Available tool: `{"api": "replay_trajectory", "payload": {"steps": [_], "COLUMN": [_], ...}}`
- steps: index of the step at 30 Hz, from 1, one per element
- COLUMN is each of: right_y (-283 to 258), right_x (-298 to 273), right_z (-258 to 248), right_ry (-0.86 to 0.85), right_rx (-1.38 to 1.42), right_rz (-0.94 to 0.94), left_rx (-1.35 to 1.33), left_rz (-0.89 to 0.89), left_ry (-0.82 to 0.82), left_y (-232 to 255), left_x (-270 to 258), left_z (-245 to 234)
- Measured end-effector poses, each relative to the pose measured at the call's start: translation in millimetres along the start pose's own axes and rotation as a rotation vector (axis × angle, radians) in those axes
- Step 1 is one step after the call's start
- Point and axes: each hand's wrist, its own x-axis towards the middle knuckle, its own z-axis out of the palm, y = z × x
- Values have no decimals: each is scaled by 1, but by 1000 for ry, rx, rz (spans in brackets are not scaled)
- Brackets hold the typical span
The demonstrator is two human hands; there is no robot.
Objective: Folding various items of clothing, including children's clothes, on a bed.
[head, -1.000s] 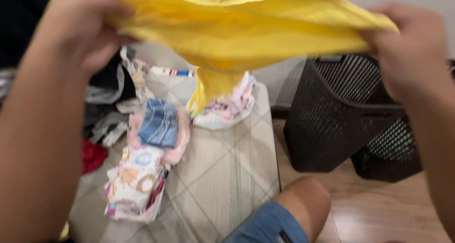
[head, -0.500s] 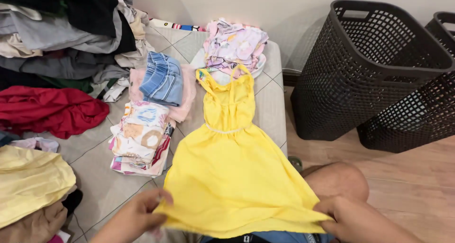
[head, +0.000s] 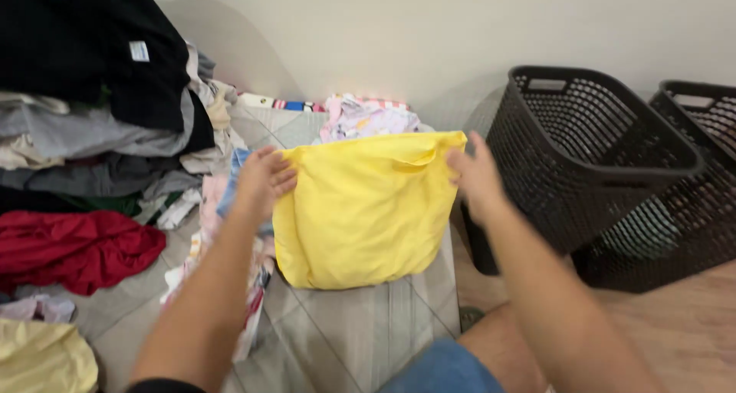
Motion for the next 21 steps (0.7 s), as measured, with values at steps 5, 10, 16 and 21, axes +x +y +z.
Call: {"api": "replay_trajectory", "payload": {"steps": [5,10,16,21], "right_y": [77,152,176,35], "right_x": [-58,-58,-51,-85], "right_z": [38,45,24,-1], "right_ry": [-554,-967,-745,-628], "right_rx": [-906,-1509,-1280,-1252], "right_rz": [-222,-176,-460,-149], "left_rx": [1301,1760,1596,1026], "left_rz": [428,370,878,346], "left_ry": [-243,-546,-331,-430], "left_y": [-116,-173,-237,-60], "left_x": [-57,-107,-72,-142], "left_z": [8,1,-39,10]}}
